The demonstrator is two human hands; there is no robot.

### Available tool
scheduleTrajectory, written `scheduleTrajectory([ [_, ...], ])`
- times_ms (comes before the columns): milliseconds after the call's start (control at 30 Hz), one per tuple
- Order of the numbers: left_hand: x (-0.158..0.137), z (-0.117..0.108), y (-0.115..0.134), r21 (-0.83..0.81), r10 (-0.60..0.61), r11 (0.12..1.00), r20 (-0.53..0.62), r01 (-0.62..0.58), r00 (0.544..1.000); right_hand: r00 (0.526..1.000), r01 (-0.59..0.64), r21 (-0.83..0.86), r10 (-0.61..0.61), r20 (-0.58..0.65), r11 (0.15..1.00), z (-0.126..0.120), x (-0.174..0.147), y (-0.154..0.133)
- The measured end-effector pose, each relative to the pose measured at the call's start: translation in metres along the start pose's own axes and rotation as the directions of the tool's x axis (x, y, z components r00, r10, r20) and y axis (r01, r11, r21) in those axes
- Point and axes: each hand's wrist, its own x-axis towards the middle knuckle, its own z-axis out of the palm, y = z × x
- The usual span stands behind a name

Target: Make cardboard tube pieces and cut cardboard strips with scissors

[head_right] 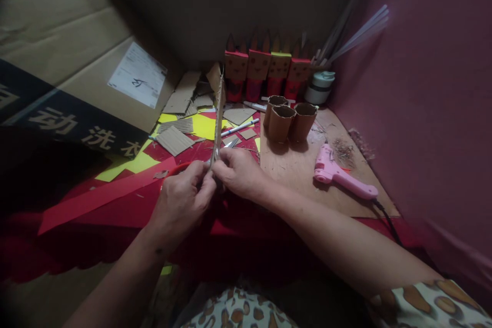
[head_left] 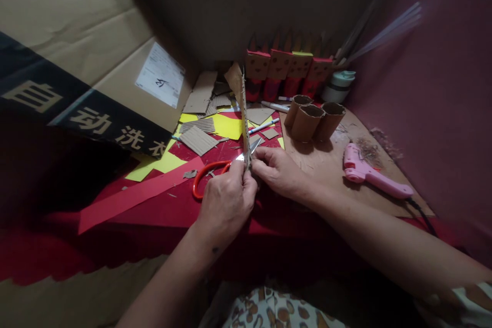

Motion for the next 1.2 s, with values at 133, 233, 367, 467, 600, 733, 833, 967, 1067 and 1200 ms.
scheduleTrajectory([
  [133, -0.001, -0.003, 0.000, -0.033, -0.023, 0.999, 0.031, 0.024, 0.999, 0.989, -0.116, 0.110, 0.104, 0.109, 0.987, 0.000, -0.004, -0.002],
  [233, 0.000, -0.004, 0.001, 0.033, -0.048, 0.998, 0.069, 0.045, 0.997, 0.988, -0.103, 0.037, 0.097, 0.119, 0.994, -0.001, -0.006, -0.002],
  [367, 0.000, -0.003, 0.002, 0.097, -0.045, 0.995, 0.100, 0.035, 0.994, 0.987, -0.130, 0.016, 0.127, 0.097, 0.991, -0.002, -0.005, -0.001],
  [467, 0.000, -0.003, 0.002, 0.144, -0.038, 0.989, 0.125, 0.020, 0.991, 0.991, -0.120, -0.042, 0.122, 0.058, 0.992, -0.005, -0.002, -0.001],
  [600, 0.002, -0.004, 0.001, 0.173, -0.014, 0.985, 0.141, -0.010, 0.990, 0.997, -0.027, -0.177, 0.039, 0.064, 0.984, -0.011, 0.003, -0.007],
  [733, 0.004, -0.005, 0.000, 0.193, -0.003, 0.981, 0.158, -0.028, 0.987, 0.997, 0.027, -0.290, -0.006, 0.072, 0.957, -0.012, 0.004, -0.016],
  [833, 0.004, -0.005, 0.001, 0.196, -0.004, 0.980, 0.155, -0.027, 0.988, 1.000, 0.002, -0.300, 0.007, 0.029, 0.954, -0.007, 0.001, -0.018],
  [967, 0.001, -0.003, 0.001, 0.179, 0.007, 0.983, 0.130, -0.031, 0.991, 0.997, 0.012, -0.231, -0.029, -0.071, 0.973, 0.000, -0.003, -0.010],
  [1067, -0.001, 0.000, 0.001, 0.163, 0.020, 0.986, 0.093, -0.035, 0.995, 0.995, -0.033, -0.065, 0.027, -0.096, 0.997, 0.003, -0.005, -0.005],
  [1200, -0.002, 0.001, 0.001, 0.063, -0.003, 0.998, 0.053, 0.000, 0.999, 0.980, -0.180, 0.222, 0.194, -0.044, 0.958, 0.004, -0.005, -0.004],
])
